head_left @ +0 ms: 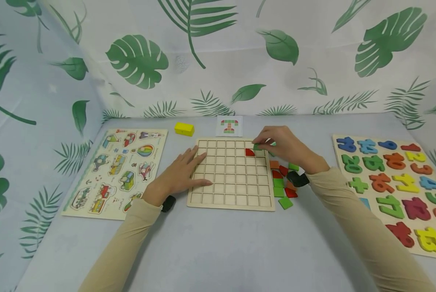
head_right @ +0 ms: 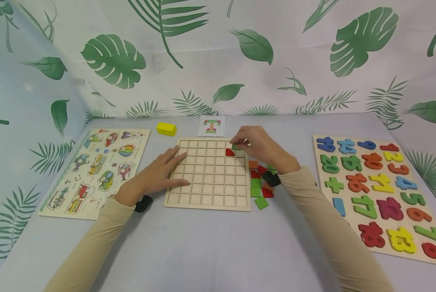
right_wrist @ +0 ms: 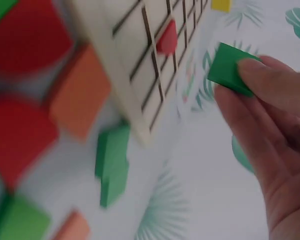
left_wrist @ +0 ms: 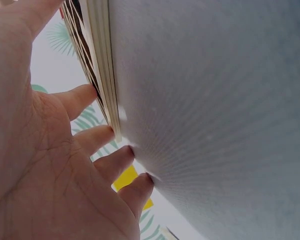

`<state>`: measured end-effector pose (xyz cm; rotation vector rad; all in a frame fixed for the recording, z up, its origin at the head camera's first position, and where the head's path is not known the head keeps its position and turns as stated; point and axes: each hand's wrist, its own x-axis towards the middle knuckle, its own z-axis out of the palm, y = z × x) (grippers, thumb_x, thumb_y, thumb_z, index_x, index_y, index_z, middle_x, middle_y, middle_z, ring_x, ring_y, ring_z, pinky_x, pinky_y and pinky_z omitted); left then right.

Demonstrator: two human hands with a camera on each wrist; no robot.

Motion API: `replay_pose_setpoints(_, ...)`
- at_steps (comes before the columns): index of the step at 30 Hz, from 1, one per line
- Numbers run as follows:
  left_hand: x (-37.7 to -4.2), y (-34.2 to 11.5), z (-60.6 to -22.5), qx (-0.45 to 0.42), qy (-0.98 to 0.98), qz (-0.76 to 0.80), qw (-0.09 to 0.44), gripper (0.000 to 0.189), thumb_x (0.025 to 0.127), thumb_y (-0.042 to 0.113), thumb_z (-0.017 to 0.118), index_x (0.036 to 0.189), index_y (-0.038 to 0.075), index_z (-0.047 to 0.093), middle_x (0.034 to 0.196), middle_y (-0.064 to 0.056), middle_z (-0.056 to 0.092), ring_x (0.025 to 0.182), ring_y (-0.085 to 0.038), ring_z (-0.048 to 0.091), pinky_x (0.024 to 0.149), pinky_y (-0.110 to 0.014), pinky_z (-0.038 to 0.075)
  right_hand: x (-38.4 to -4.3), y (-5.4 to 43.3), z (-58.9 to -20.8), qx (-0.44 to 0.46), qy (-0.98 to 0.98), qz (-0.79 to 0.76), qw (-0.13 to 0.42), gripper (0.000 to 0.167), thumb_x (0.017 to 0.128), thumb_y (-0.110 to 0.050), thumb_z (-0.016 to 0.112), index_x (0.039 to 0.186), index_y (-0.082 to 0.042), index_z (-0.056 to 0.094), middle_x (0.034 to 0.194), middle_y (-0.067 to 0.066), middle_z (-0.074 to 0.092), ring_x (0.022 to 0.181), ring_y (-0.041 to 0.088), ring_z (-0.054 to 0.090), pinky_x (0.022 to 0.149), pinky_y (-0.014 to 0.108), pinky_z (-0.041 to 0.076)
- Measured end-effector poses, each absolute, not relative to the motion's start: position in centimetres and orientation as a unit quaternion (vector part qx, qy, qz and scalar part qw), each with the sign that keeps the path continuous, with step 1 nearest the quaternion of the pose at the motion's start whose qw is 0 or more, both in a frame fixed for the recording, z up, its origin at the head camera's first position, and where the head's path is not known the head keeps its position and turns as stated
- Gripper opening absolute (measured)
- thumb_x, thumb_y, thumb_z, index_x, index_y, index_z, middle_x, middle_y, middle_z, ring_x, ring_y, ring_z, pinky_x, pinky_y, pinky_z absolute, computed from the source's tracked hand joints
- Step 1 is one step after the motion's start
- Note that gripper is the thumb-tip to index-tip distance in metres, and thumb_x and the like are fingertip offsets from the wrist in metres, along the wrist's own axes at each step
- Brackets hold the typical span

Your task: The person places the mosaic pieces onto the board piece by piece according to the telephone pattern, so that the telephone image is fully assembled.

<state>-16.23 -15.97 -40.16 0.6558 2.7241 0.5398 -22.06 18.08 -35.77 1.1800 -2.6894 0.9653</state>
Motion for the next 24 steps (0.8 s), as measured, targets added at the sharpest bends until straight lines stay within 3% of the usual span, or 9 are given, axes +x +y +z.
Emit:
replay_pose_setpoints(7, -16.3, -16.0, -40.2, 0.224, 0.945, 0.188, 0.149, 0.097, 0.096, 0.059, 0.068, 0.168, 0.012, 0.023, 0.175, -0.018, 0.003, 0.161, -0.038, 0.004, 0.129, -0.05, 0.006, -22.6, 15.5, -37.1, 0.372, -0.852, 0.365, 0.049, 0.017, 0.086, 0.011, 0.08, 0.102, 0.007, 0.079, 0.094, 0.013, 0.075, 0.086, 0.029, 0.072, 0.078, 0.044, 0.062)
replay_pose_setpoints(24, -16.4, -16.0, -40.4, 0.226, 0.945, 0.186, 0.145, 0.097, 0.096, 0.059, 0.067, 0.168, 0.012, 0.023, 0.175, -0.018, 0.003, 0.161, -0.038, 0.004, 0.129, -0.051, 0.007, -23.1, 13.4, -38.2, 0.333, -0.87, 0.362, -0.02, 0.017, 0.091, 0.012, 0.073, 0.107, 0.009, 0.078, 0.102, 0.02, 0.075, 0.095, 0.034, 0.072, 0.083, 0.043, 0.061)
